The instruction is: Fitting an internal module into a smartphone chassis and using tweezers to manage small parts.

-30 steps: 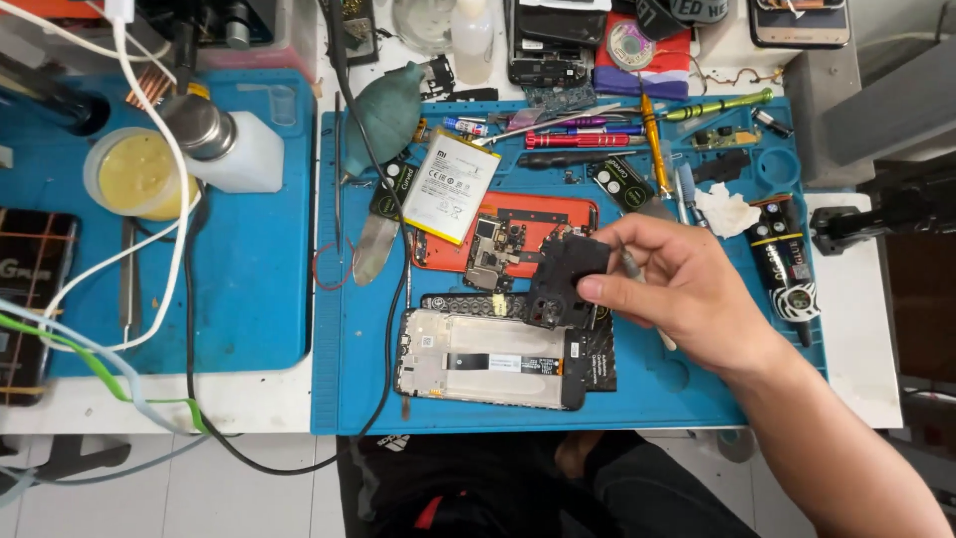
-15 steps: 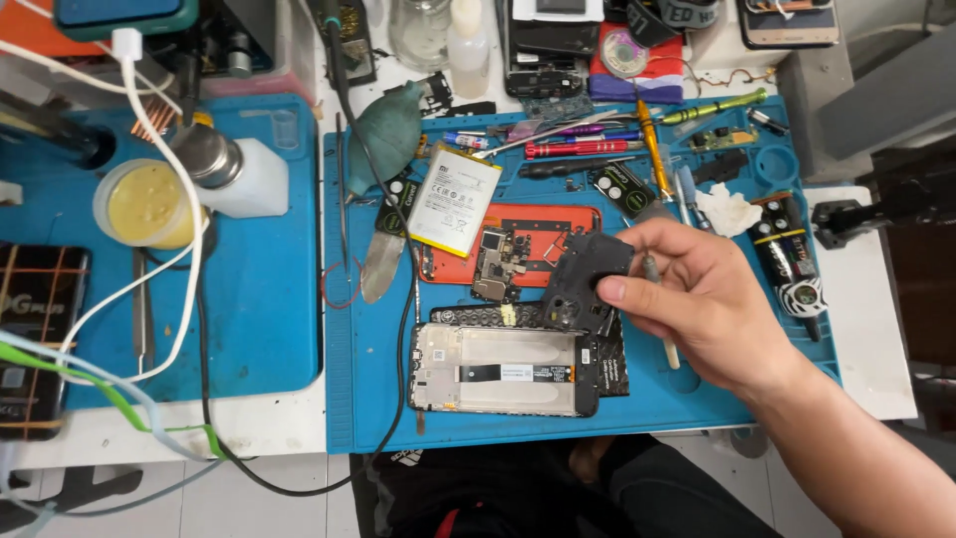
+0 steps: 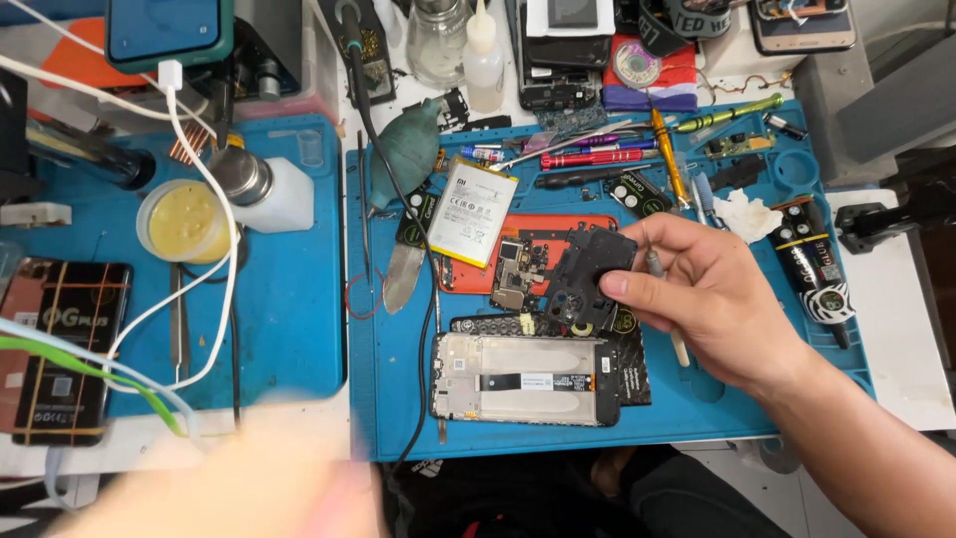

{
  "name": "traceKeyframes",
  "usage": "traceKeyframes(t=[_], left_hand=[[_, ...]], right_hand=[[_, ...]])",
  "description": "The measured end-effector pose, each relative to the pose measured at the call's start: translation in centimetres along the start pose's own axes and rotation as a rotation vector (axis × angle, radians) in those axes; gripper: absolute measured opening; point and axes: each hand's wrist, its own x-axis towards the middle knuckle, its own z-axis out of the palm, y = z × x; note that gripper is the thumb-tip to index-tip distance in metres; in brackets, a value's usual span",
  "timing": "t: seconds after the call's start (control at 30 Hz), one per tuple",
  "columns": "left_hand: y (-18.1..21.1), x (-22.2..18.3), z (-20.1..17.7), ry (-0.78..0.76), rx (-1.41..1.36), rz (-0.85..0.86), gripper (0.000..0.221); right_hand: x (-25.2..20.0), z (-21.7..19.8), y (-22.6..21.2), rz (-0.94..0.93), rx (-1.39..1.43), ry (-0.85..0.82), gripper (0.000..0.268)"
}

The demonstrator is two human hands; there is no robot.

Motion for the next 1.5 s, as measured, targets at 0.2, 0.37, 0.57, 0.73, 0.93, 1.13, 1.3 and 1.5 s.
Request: traceKeyframes(t=[0.2, 0.37, 0.57, 0.73, 0.93, 1.13, 1.3, 1.5], left_hand=[[5.3, 15.4, 8.4, -0.016, -0.947, 0.033, 0.063], [4.6, 15.5, 11.5, -0.125, -1.285, -0.156, 0.018], [4.5, 14.7, 11.9, -0.125, -1.251, -0.104, 0.011], [4.3, 15.4, 11.7, -0.335, -1.389, -0.291, 0.015], [2.4, 15.6, 12.8, -0.206, -1.615, -0.346, 0.014], [2.2, 15.1, 13.3, -0.32, -1.882, -0.255, 0.038], [2.0, 14.9, 15.1, -0.31, -1.903, -0.345, 0.043], [2.1, 14.9, 15.6, -0.331, -2.005, -0.346, 0.039]], right_hand=[[1.0, 0.1, 0.1, -0.031, -0.015, 0.05, 0.018], [1.2, 0.8, 0.3, -0.082, -0.155, 0.084, 0.018], [0.8, 0.9, 0.2, -0.115, -0.486, 0.16, 0.019], [0.4, 1.1, -0.8, -0.157, -0.477, 0.031, 0.02], [1.2, -2.8, -1.7, -0.466, -0.948, 0.17, 0.044], [-0.4, -4.3, -2.5, -0.234, -0.833, 0.161, 0.035], [-1.6, -1.1, -2.3, -0.331, -0.814, 0.011, 0.023], [-1.0, 1.3, -1.4, -0.438, -0.806, -0.174, 0.022]])
